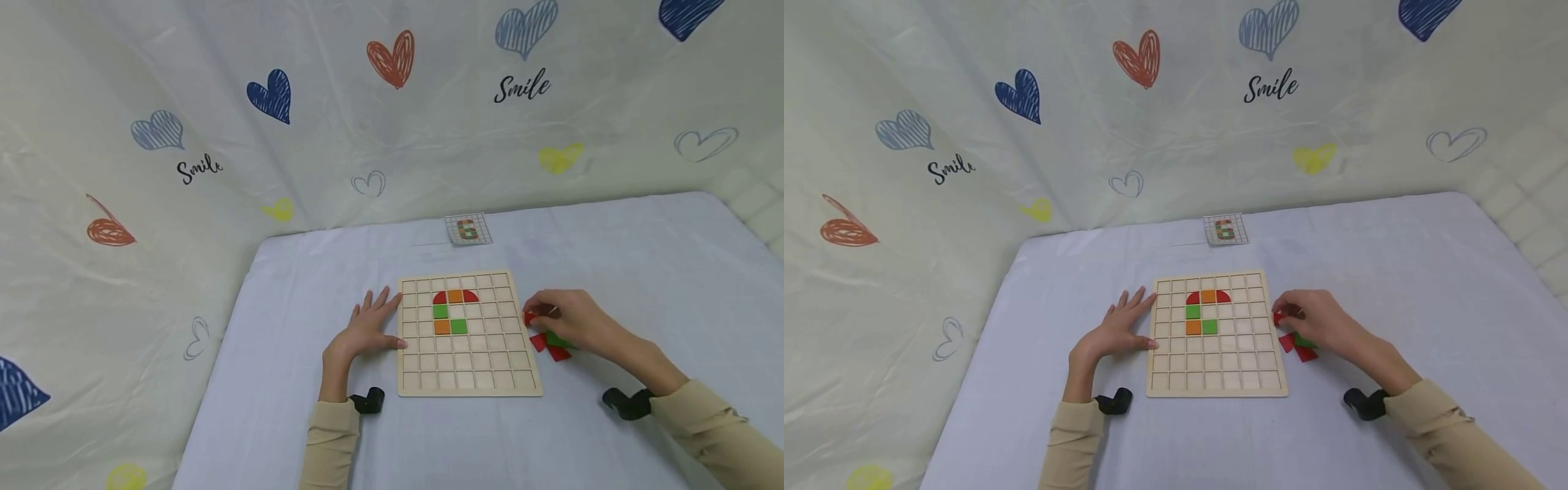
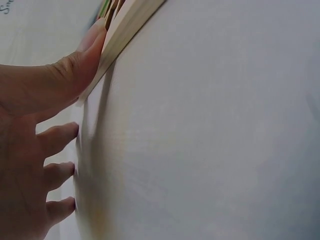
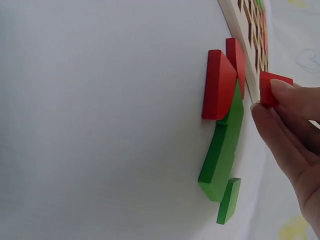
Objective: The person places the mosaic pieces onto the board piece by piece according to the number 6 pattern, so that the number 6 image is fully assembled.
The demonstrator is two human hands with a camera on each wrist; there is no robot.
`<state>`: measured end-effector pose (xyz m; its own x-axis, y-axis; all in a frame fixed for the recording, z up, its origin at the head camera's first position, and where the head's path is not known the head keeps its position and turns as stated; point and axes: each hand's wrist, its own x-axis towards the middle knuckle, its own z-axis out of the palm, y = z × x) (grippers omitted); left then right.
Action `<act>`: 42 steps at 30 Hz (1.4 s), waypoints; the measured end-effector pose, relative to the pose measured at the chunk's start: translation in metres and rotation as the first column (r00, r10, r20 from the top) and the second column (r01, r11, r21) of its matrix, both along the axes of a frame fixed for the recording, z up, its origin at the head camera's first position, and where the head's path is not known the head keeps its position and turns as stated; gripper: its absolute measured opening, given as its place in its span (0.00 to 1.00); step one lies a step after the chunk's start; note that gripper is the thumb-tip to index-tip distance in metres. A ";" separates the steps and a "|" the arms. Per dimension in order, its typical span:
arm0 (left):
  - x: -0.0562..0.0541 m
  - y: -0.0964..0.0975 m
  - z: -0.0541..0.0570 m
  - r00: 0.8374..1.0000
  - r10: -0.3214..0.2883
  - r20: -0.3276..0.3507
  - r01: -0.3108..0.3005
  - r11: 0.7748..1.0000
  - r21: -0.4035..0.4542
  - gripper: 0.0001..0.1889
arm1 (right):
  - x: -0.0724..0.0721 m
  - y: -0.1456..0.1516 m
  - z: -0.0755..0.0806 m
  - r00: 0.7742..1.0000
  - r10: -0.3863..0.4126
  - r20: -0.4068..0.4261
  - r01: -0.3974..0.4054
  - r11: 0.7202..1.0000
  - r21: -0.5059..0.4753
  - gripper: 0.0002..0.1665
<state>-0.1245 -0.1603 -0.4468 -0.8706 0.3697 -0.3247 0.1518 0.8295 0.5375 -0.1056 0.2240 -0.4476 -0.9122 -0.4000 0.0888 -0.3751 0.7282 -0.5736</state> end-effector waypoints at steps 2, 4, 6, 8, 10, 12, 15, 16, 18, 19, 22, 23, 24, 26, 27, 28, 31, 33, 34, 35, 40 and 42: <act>0.000 0.000 -0.001 1.000 0.003 0.002 -0.003 1.000 0.005 0.51 | 0.000 -0.001 0.001 1.000 0.011 -0.021 -0.012 1.000 -0.021 0.13; 0.000 -0.001 -0.002 1.000 0.003 0.003 -0.003 1.000 0.008 0.51 | -0.001 -0.003 0.002 0.999 0.020 -0.030 -0.021 0.999 -0.043 0.14; 0.000 -0.001 -0.003 1.000 0.001 0.003 -0.001 1.000 0.012 0.51 | -0.001 -0.006 0.002 0.999 0.030 -0.028 -0.031 0.997 -0.065 0.14; -0.001 -0.001 -0.003 1.000 -0.001 0.002 0.001 1.000 0.012 0.51 | -0.002 -0.009 0.003 0.999 0.036 -0.013 -0.037 0.996 -0.081 0.14; -0.001 -0.001 -0.004 1.000 -0.003 0.001 0.003 1.000 0.011 0.51 | -0.003 -0.013 0.003 0.999 0.043 0.005 -0.042 0.995 -0.091 0.13; 0.000 -0.001 -0.003 1.000 -0.003 0.002 0.003 1.000 0.009 0.51 | -0.004 -0.016 0.003 0.998 0.053 0.015 -0.051 0.994 -0.095 0.12; 0.000 -0.002 -0.004 1.000 -0.001 0.001 0.001 1.000 0.010 0.51 | -0.006 -0.021 0.004 0.997 0.070 0.012 -0.068 0.993 -0.101 0.12; 0.000 -0.002 -0.004 1.000 0.000 0.001 0.000 1.000 0.011 0.51 | -0.007 -0.022 0.004 0.997 0.075 0.011 -0.074 0.992 -0.100 0.11; 0.000 -0.002 -0.004 1.000 0.002 -0.002 -0.002 1.000 0.014 0.51 | -0.008 -0.026 0.004 0.997 0.082 0.008 -0.080 0.992 -0.094 0.11; 0.000 -0.002 -0.004 1.000 0.003 -0.005 -0.003 1.000 0.016 0.51 | -0.009 -0.028 0.004 0.997 0.082 0.010 -0.081 0.993 -0.090 0.11; 0.000 -0.003 -0.004 1.000 0.004 -0.008 -0.004 1.000 0.012 0.51 | -0.012 -0.034 0.004 0.996 0.085 0.016 -0.083 0.993 -0.080 0.10; 0.000 -0.003 -0.004 1.000 0.004 -0.010 -0.004 1.000 0.012 0.51 | -0.012 -0.036 0.004 0.996 0.089 0.019 -0.087 0.993 -0.079 0.10; -0.001 -0.003 -0.004 1.000 0.004 -0.009 -0.004 1.000 0.011 0.51 | -0.013 -0.038 0.004 0.995 0.095 0.026 -0.092 0.992 -0.081 0.10; -0.001 -0.002 -0.004 1.000 0.006 -0.002 -0.006 1.000 0.011 0.51 | -0.014 -0.042 0.004 0.994 0.107 0.039 -0.103 0.991 -0.085 0.10; -0.001 -0.002 -0.004 1.000 0.006 -0.001 -0.006 1.000 0.012 0.51 | -0.015 -0.044 0.003 0.992 0.115 0.048 -0.111 0.990 -0.091 0.10; -0.001 -0.002 -0.003 1.000 0.009 0.001 -0.009 1.000 0.015 0.51 | -0.016 -0.046 0.003 0.990 0.129 0.054 -0.123 0.988 -0.098 0.10; -0.001 -0.001 -0.003 1.000 0.013 0.005 -0.013 1.000 0.017 0.51 | -0.020 -0.052 0.002 0.986 0.158 0.063 -0.150 0.983 -0.109 0.09; -0.001 -0.001 -0.003 1.000 0.013 0.004 -0.013 1.000 0.011 0.51 | -0.022 -0.057 0.002 0.983 0.172 0.066 -0.164 0.981 -0.108 0.09; -0.001 -0.001 -0.003 1.000 0.014 0.003 -0.014 1.000 0.009 0.51 | -0.023 -0.059 0.002 0.982 0.175 0.067 -0.168 0.980 -0.103 0.08; -0.001 -0.001 -0.003 1.000 0.014 0.002 -0.014 1.000 0.009 0.51 | -0.023 -0.062 0.002 0.982 0.177 0.070 -0.170 0.981 -0.098 0.08; -0.001 -0.001 -0.004 1.000 0.016 0.005 -0.016 1.000 0.010 0.51 | -0.024 -0.070 0.003 0.979 0.187 0.081 -0.180 0.981 -0.077 0.08; -0.001 -0.001 -0.004 1.000 0.017 0.008 -0.017 1.000 0.013 0.51 | -0.024 -0.073 0.002 0.978 0.193 0.081 -0.188 0.980 -0.068 0.08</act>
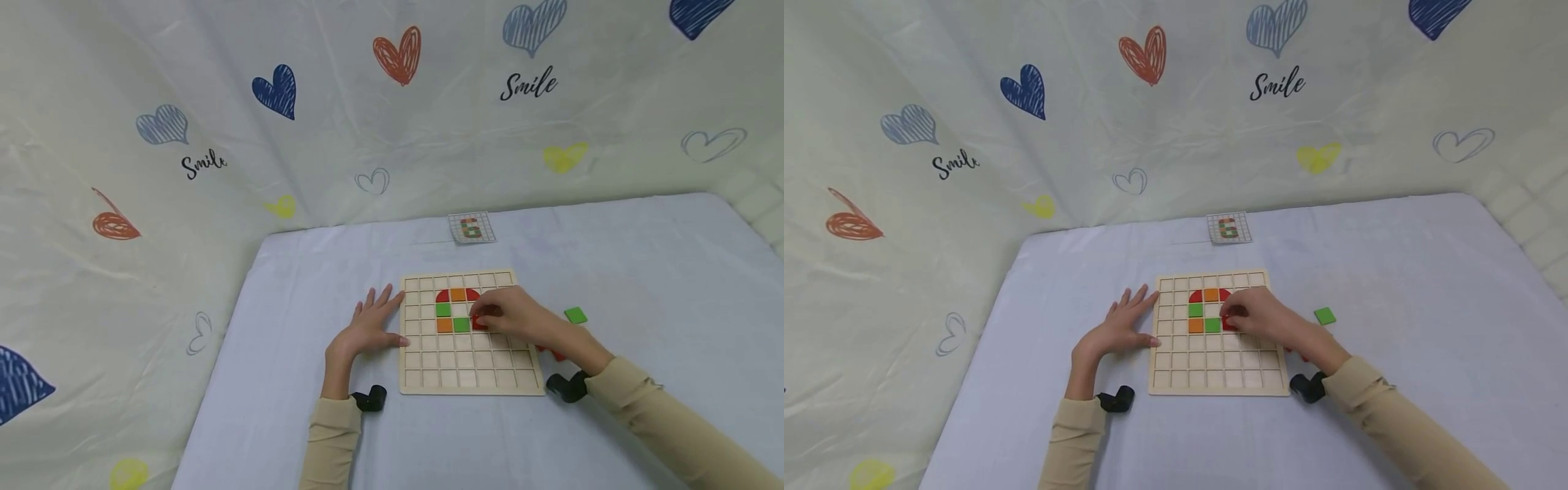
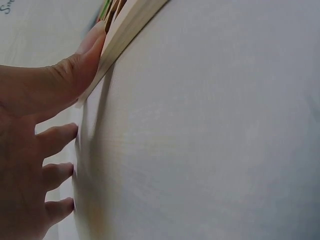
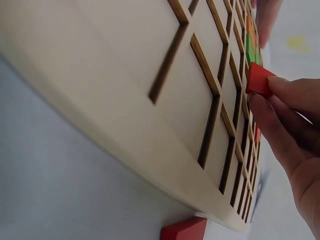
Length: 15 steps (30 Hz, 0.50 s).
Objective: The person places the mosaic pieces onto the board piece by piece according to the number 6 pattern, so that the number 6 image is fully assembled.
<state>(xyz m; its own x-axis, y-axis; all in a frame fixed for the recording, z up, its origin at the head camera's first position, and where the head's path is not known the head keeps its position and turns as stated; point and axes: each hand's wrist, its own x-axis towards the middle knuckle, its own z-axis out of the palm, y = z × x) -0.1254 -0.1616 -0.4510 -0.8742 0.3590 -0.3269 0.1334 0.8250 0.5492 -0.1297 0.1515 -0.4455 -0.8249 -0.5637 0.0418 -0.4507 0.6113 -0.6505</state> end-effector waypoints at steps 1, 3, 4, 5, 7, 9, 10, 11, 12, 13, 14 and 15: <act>0.000 0.000 0.000 1.000 0.000 0.000 0.000 1.000 0.002 0.51 | 0.000 -0.001 0.000 1.000 0.005 -0.005 -0.005 1.000 0.006 0.08; 0.000 0.000 0.000 1.000 -0.002 -0.003 0.002 1.000 0.003 0.51 | 0.000 -0.002 -0.001 1.000 0.008 -0.011 -0.008 1.000 0.020 0.08; 0.001 0.000 0.001 1.000 -0.003 -0.005 0.003 1.000 0.003 0.51 | 0.000 -0.003 -0.001 1.000 0.011 -0.015 -0.010 1.000 0.021 0.08; 0.001 0.000 0.001 1.000 -0.004 -0.005 0.004 1.000 0.000 0.51 | 0.000 -0.004 -0.001 1.000 0.013 -0.019 -0.013 1.000 0.023 0.08; 0.001 0.000 0.001 1.000 -0.005 -0.010 0.005 1.000 -0.003 0.51 | -0.001 -0.004 -0.002 0.999 0.020 -0.035 -0.019 0.999 0.027 0.08; 0.001 0.000 0.002 1.000 -0.004 -0.009 0.004 1.000 -0.005 0.51 | -0.001 -0.005 -0.003 0.998 0.026 -0.054 -0.024 0.999 0.032 0.08; 0.001 0.000 0.002 1.000 -0.004 -0.008 0.004 1.000 -0.005 0.51 | -0.001 -0.006 -0.004 0.998 0.029 -0.062 -0.026 0.999 0.035 0.09; 0.001 0.000 0.002 1.000 -0.004 -0.008 0.004 1.000 -0.005 0.51 | -0.001 -0.006 -0.004 0.997 0.029 -0.069 -0.026 0.999 0.042 0.09; 0.001 0.000 0.002 1.000 -0.006 -0.007 0.006 1.000 -0.006 0.51 | -0.001 -0.007 -0.005 0.997 0.028 -0.074 -0.025 0.999 0.046 0.09; 0.001 0.000 0.002 1.000 -0.007 -0.007 0.007 1.000 -0.007 0.51 | -0.001 -0.007 -0.005 0.997 0.026 -0.078 -0.022 0.999 0.048 0.09; 0.001 0.000 0.002 1.000 -0.008 -0.006 0.008 1.000 -0.008 0.51 | -0.001 -0.008 -0.005 0.997 0.021 -0.077 -0.018 0.999 0.051 0.09; 0.000 0.000 0.002 1.000 -0.009 -0.006 0.009 1.000 -0.009 0.51 | -0.001 -0.009 -0.005 0.997 0.017 -0.077 -0.013 0.999 0.053 0.09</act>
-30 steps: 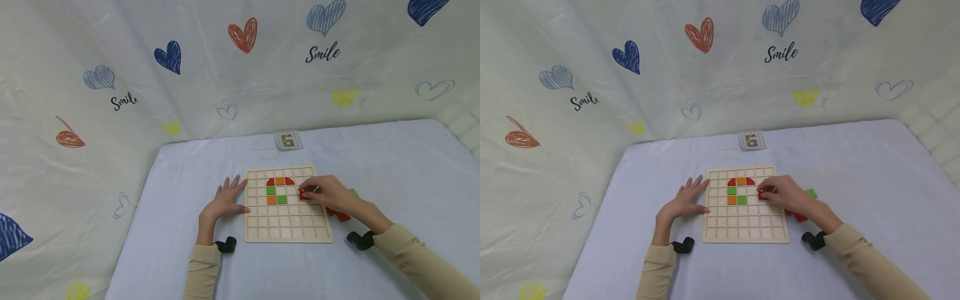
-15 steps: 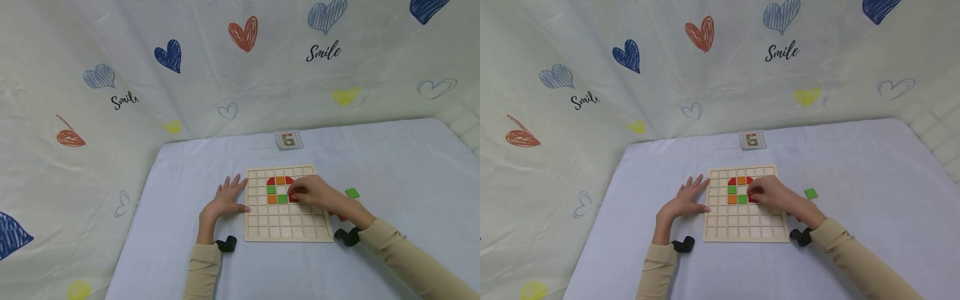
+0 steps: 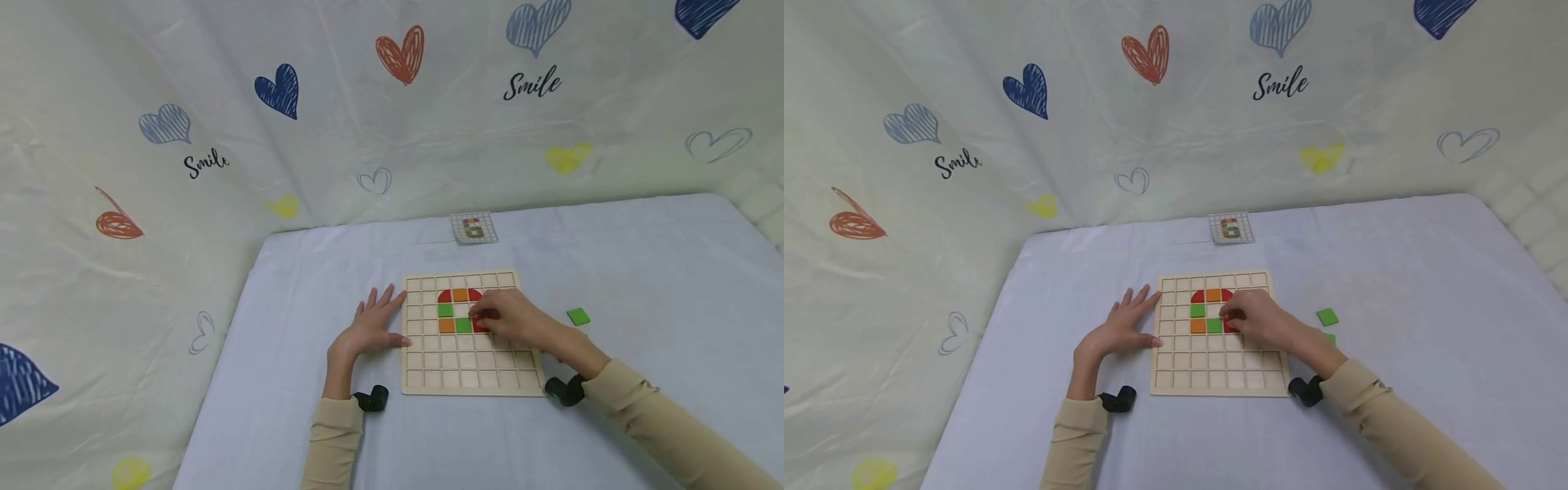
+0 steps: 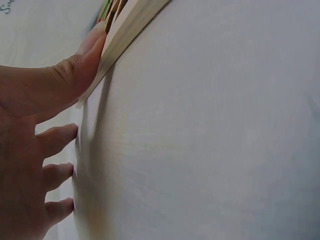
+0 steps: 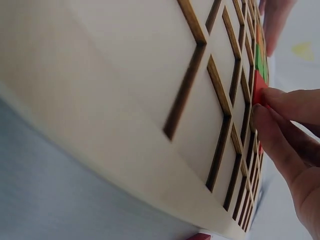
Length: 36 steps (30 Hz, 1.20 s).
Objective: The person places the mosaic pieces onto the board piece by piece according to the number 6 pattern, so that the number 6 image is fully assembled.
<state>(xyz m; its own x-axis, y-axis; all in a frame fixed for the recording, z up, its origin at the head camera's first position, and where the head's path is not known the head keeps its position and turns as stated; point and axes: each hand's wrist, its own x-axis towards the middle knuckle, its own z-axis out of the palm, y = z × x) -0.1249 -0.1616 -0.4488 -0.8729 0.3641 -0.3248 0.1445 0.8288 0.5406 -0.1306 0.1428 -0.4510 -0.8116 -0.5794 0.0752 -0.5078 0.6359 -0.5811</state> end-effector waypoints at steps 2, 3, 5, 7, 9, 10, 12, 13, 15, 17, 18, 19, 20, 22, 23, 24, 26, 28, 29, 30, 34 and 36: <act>0.000 0.000 -0.001 1.000 -0.003 -0.002 0.003 1.000 -0.002 0.51 | 0.001 0.000 0.000 1.000 -0.011 0.006 0.011 1.000 0.000 0.09; -0.001 0.001 -0.001 1.000 -0.004 -0.003 0.004 1.000 -0.003 0.51 | 0.001 -0.001 0.000 1.000 -0.014 0.006 0.014 1.000 0.001 0.09; -0.001 0.001 -0.001 1.000 -0.004 -0.004 0.004 1.000 -0.004 0.51 | 0.002 -0.001 0.000 1.000 -0.013 -0.002 0.013 1.000 0.004 0.09; -0.001 0.002 -0.001 1.000 -0.005 -0.005 0.005 1.000 -0.004 0.51 | 0.004 0.000 0.000 1.000 -0.005 -0.016 0.005 1.000 -0.002 0.09; -0.001 0.002 -0.002 1.000 -0.005 -0.004 0.005 1.000 -0.006 0.51 | 0.005 0.001 0.000 0.999 -0.002 -0.032 0.001 1.000 -0.005 0.09; -0.001 0.003 -0.002 1.000 -0.005 -0.002 0.005 1.000 -0.008 0.51 | 0.006 0.001 0.000 0.999 -0.002 -0.035 0.002 1.000 -0.011 0.09; 0.000 0.003 -0.003 1.000 -0.004 0.001 0.004 1.000 -0.009 0.51 | 0.008 0.003 0.001 0.999 -0.008 -0.035 0.008 1.000 -0.026 0.09; 0.000 0.003 -0.004 1.000 -0.003 0.005 0.003 1.000 -0.011 0.51 | 0.009 0.005 0.002 0.999 -0.018 -0.028 0.017 0.999 -0.028 0.09; 0.000 0.003 -0.004 1.000 -0.001 0.008 0.001 1.000 -0.007 0.51 | 0.011 0.009 0.004 0.999 -0.035 -0.011 0.034 0.999 -0.037 0.09; 0.001 0.003 -0.002 1.000 0.002 0.007 -0.002 1.000 0.000 0.51 | 0.012 0.013 0.005 0.999 -0.050 0.001 0.050 0.998 -0.040 0.09; 0.001 0.003 -0.002 1.000 0.002 0.008 -0.002 1.000 0.001 0.51 | 0.013 0.016 0.005 0.998 -0.059 0.003 0.059 0.998 -0.037 0.09; 0.001 0.003 -0.001 1.000 0.003 0.007 -0.003 1.000 0.005 0.51 | 0.013 0.018 0.005 0.998 -0.067 0.006 0.067 0.997 -0.037 0.09; 0.002 0.003 -0.001 1.000 0.003 0.004 -0.003 1.000 0.008 0.51 | 0.014 0.021 0.006 0.997 -0.071 0.003 0.072 0.997 -0.041 0.10; 0.002 0.003 0.000 1.000 0.003 0.006 -0.003 1.000 0.008 0.51 | 0.016 0.027 0.006 0.997 -0.076 -0.013 0.075 0.996 -0.049 0.10; 0.002 0.003 -0.001 1.000 0.003 0.006 -0.003 1.000 0.008 0.51 | 0.016 0.029 0.005 0.997 -0.080 -0.022 0.079 0.996 -0.052 0.10; 0.001 0.002 -0.001 1.000 0.002 0.005 -0.002 1.000 0.008 0.51 | 0.017 0.032 0.005 0.996 -0.083 -0.031 0.082 0.995 -0.054 0.10; 0.002 0.002 -0.001 1.000 0.002 0.004 -0.002 1.000 0.008 0.51 | 0.019 0.037 0.004 0.995 -0.089 -0.049 0.086 0.995 -0.051 0.10; 0.002 0.002 -0.002 1.000 0.002 0.002 -0.002 1.000 0.008 0.51 | 0.021 0.042 0.004 0.994 -0.096 -0.058 0.094 0.995 -0.038 0.10; 0.001 0.002 -0.002 1.000 0.001 0.002 -0.001 1.000 0.004 0.51 | 0.022 0.044 0.005 0.993 -0.100 -0.060 0.098 0.995 -0.028 0.10; 0.001 0.002 -0.002 1.000 0.000 0.001 0.000 1.000 0.004 0.51 | 0.023 0.047 0.005 0.993 -0.103 -0.053 0.102 0.995 -0.020 0.10; 0.000 0.001 -0.003 1.000 -0.001 -0.003 0.001 1.000 -0.010 0.51 | 0.029 0.059 0.009 0.992 -0.121 -0.025 0.121 0.993 0.011 0.11; 0.000 0.001 -0.003 1.000 -0.002 -0.008 0.002 1.000 -0.014 0.51 | 0.032 0.065 0.009 0.990 -0.137 -0.019 0.138 0.990 0.024 0.11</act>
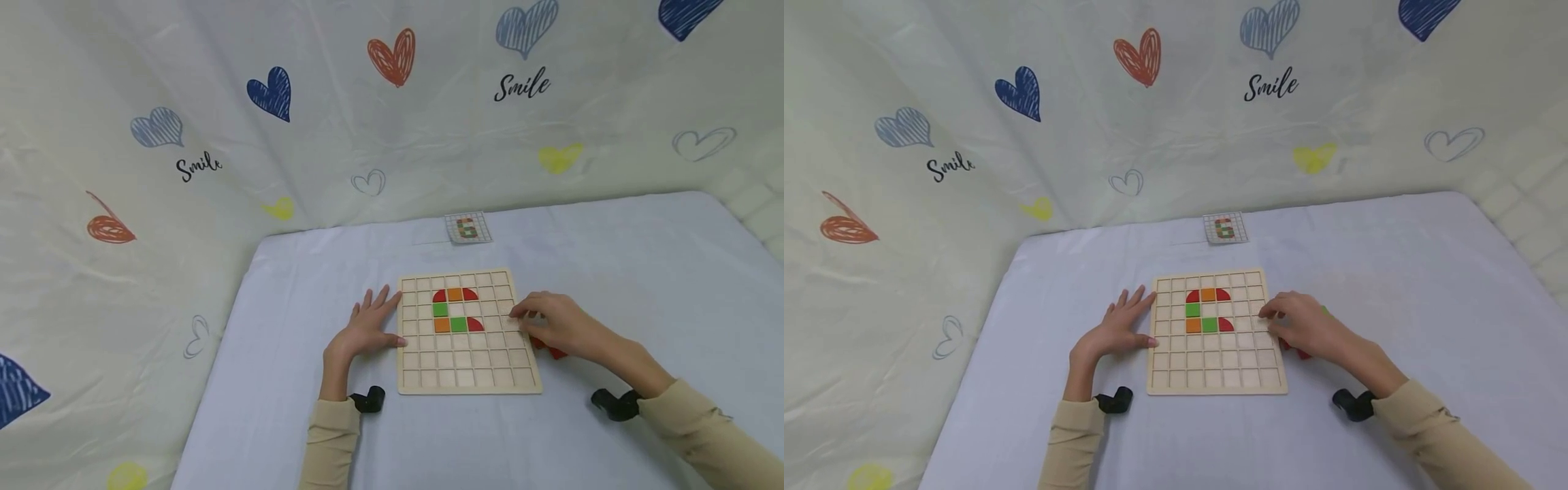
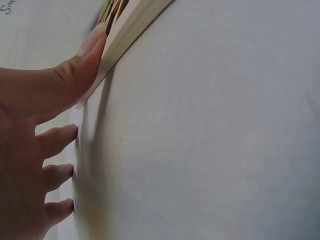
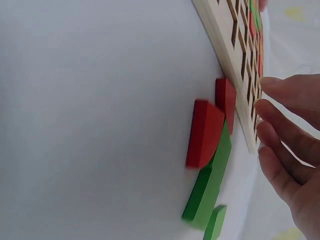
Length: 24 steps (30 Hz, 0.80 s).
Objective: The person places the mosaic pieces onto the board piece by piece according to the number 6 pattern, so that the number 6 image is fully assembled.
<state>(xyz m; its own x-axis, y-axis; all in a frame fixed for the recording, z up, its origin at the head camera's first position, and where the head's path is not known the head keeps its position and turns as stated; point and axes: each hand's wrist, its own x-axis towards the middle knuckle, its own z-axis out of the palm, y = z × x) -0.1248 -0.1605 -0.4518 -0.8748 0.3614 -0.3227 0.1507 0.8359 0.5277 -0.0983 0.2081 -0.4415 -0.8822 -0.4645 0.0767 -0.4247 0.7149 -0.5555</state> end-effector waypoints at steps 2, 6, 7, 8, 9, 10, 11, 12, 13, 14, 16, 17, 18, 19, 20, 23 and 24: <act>0.000 0.000 0.000 1.000 -0.002 -0.004 0.002 1.000 -0.003 0.51 | 0.002 0.006 0.000 1.000 -0.016 -0.008 0.016 1.000 0.016 0.11; -0.001 -0.001 -0.001 1.000 -0.004 -0.004 0.004 1.000 0.003 0.51 | 0.007 0.018 -0.002 0.999 -0.040 -0.017 0.041 0.998 0.043 0.12; -0.001 -0.001 -0.001 1.000 -0.003 -0.004 0.003 1.000 0.007 0.51 | 0.007 0.020 -0.003 0.999 -0.038 -0.015 0.039 0.998 0.044 0.12; -0.001 -0.002 -0.002 1.000 -0.002 -0.004 0.002 1.000 0.010 0.51 | 0.008 0.023 -0.003 0.999 -0.041 -0.011 0.041 0.998 0.049 0.13; -0.001 -0.002 -0.002 1.000 -0.001 -0.004 0.001 1.000 0.011 0.51 | 0.008 0.025 -0.003 0.999 -0.040 -0.003 0.040 0.998 0.056 0.13; -0.001 -0.002 -0.002 1.000 0.000 -0.003 0.000 1.000 0.011 0.51 | 0.009 0.027 -0.003 0.999 -0.042 0.002 0.041 0.997 0.064 0.13; -0.001 -0.002 -0.001 1.000 0.002 -0.001 -0.002 1.000 0.011 0.51 | 0.009 0.029 -0.004 0.999 -0.042 0.010 0.041 0.997 0.069 0.13; -0.001 -0.001 -0.001 1.000 0.003 -0.002 -0.003 1.000 0.013 0.51 | 0.009 0.031 -0.004 0.999 -0.042 0.017 0.041 0.996 0.076 0.13; -0.001 -0.001 -0.001 1.000 0.004 -0.001 -0.004 1.000 0.013 0.51 | 0.010 0.032 -0.005 0.999 -0.044 0.027 0.042 0.996 0.083 0.13; -0.001 -0.001 -0.001 1.000 0.005 0.000 -0.005 1.000 0.011 0.51 | 0.010 0.034 -0.005 0.998 -0.050 0.033 0.047 0.994 0.094 0.13; -0.001 -0.001 -0.001 1.000 0.006 0.001 -0.006 1.000 0.010 0.51 | 0.010 0.037 -0.006 0.997 -0.057 0.041 0.053 0.993 0.109 0.13; -0.001 -0.001 -0.001 1.000 0.006 0.000 -0.006 1.000 0.012 0.51 | 0.011 0.038 -0.007 0.997 -0.061 0.047 0.056 0.992 0.114 0.13; -0.001 -0.001 -0.002 1.000 0.006 -0.002 -0.005 1.000 0.012 0.51 | 0.011 0.039 -0.007 0.997 -0.065 0.047 0.059 0.991 0.120 0.13; -0.001 -0.001 -0.002 1.000 0.005 0.000 -0.005 1.000 0.011 0.51 | 0.011 0.041 -0.008 0.997 -0.068 0.046 0.061 0.990 0.125 0.13; -0.001 -0.001 -0.002 1.000 0.005 0.000 -0.005 1.000 0.012 0.51 | 0.012 0.041 -0.008 0.997 -0.069 0.043 0.063 0.990 0.127 0.13; -0.001 -0.001 -0.003 1.000 0.005 -0.002 -0.005 1.000 0.014 0.51 | 0.013 0.043 -0.009 0.997 -0.068 0.034 0.064 0.991 0.117 0.12; -0.001 0.000 -0.002 1.000 0.005 -0.002 -0.005 1.000 0.013 0.51 | 0.013 0.043 -0.009 0.997 -0.069 0.031 0.065 0.991 0.113 0.11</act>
<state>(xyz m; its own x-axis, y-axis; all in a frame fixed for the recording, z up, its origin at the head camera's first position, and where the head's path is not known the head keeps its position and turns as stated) -0.1255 -0.1608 -0.4540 -0.8774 0.3612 -0.3158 0.1477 0.8296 0.5385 -0.0855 0.2513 -0.4510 -0.9129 -0.4081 -0.0041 -0.3552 0.7995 -0.4843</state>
